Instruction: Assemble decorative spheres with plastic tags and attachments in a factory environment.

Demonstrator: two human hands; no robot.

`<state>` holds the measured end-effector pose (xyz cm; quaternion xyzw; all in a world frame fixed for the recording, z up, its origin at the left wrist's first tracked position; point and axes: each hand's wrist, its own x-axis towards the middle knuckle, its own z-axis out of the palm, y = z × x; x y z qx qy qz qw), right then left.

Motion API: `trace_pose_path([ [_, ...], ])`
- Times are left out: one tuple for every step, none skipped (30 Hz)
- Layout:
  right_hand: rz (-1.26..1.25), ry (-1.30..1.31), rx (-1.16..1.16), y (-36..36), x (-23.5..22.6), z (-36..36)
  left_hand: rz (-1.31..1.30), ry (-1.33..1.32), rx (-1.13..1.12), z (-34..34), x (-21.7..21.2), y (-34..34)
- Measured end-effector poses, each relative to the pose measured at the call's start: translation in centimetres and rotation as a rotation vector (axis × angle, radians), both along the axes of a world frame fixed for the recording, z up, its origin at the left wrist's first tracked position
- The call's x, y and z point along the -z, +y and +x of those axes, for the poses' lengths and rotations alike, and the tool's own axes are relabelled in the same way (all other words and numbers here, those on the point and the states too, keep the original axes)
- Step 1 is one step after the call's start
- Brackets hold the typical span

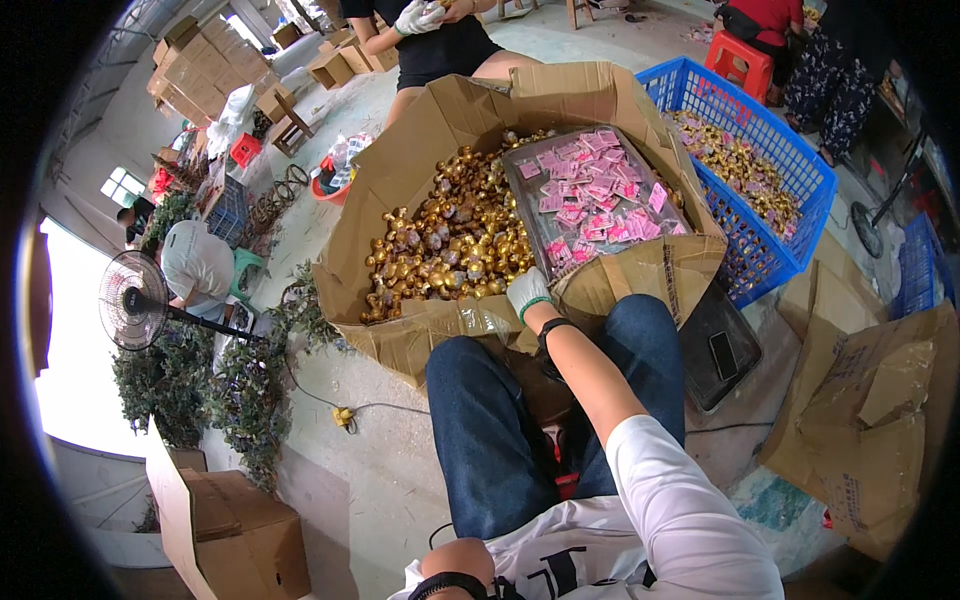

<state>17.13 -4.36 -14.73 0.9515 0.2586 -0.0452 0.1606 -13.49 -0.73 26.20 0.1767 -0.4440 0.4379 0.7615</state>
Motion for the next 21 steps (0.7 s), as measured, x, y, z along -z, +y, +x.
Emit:
trace_pose_path([
  [0.010, -0.008, 0.002, -0.1, 0.2, 0.1, 0.000, -0.002, 0.002, 0.1, 0.0, -0.1],
  [0.020, -0.017, 0.004, -0.2, 0.4, 0.1, -0.003, -0.005, 0.002, 0.1, 0.0, -0.1],
  [0.031, -0.024, 0.005, -0.2, 0.5, 0.1, -0.005, -0.001, -0.002, 0.1, 0.0, -0.1],
  [0.027, -0.021, 0.006, -0.3, 0.5, 0.2, 0.000, -0.026, 0.010, 0.1, 0.0, -0.1],
  [0.023, -0.018, 0.007, -0.3, 0.6, 0.3, -0.006, -0.006, 0.013, -0.1, 0.0, -0.2],
  [0.020, -0.013, 0.003, -0.1, 0.3, 0.1, -0.012, 0.016, 0.010, -0.3, 0.0, -0.2],
  [0.015, 0.007, 0.005, 0.1, 0.1, 0.0, -0.018, 0.038, 0.007, -0.4, 0.0, -0.2],
  [0.010, 0.027, 0.007, 0.1, -0.2, -0.1, -0.031, 0.030, -0.006, -0.4, 0.1, -0.3],
  [0.005, 0.044, 0.013, 0.1, -0.3, -0.1, -0.043, 0.018, -0.016, -0.2, 0.1, -0.4],
  [0.016, 0.034, 0.009, 0.1, -0.4, -0.1, -0.055, 0.007, -0.027, -0.1, 0.1, -0.5],
  [0.027, 0.024, 0.005, 0.0, -0.5, -0.2, -0.047, 0.013, -0.033, 0.1, 0.2, -0.5],
  [0.037, 0.013, 0.002, -0.1, -0.3, -0.2, -0.048, 0.014, -0.031, 0.2, 0.2, -0.5],
  [0.039, 0.005, 0.004, -0.2, -0.2, -0.2, -0.048, 0.016, -0.029, 0.2, 0.1, -0.5],
  [0.042, -0.003, 0.005, -0.2, -0.1, -0.2, -0.046, 0.019, -0.031, 0.1, 0.0, -0.5],
  [0.045, -0.012, 0.008, -0.2, 0.0, -0.2, -0.047, 0.022, -0.028, 0.1, 0.1, -0.4],
  [0.040, -0.014, 0.010, -0.2, 0.1, -0.2, -0.046, 0.025, -0.027, 0.0, 0.0, -0.4],
  [0.035, -0.016, 0.013, -0.2, 0.2, -0.1, -0.046, 0.026, -0.026, -0.1, 0.1, -0.5],
  [0.030, -0.017, 0.013, -0.1, 0.2, -0.1, -0.046, 0.028, -0.031, 0.0, 0.1, -0.4],
  [0.033, -0.020, 0.008, -0.1, 0.2, -0.2, -0.049, 0.029, -0.029, -0.1, 0.1, -0.4],
  [0.036, -0.023, 0.002, -0.1, 0.2, -0.3, -0.048, 0.031, -0.033, -0.1, 0.1, -0.4],
  [0.041, -0.027, -0.004, -0.1, 0.1, -0.3, -0.048, 0.033, -0.034, -0.1, 0.1, -0.4],
])
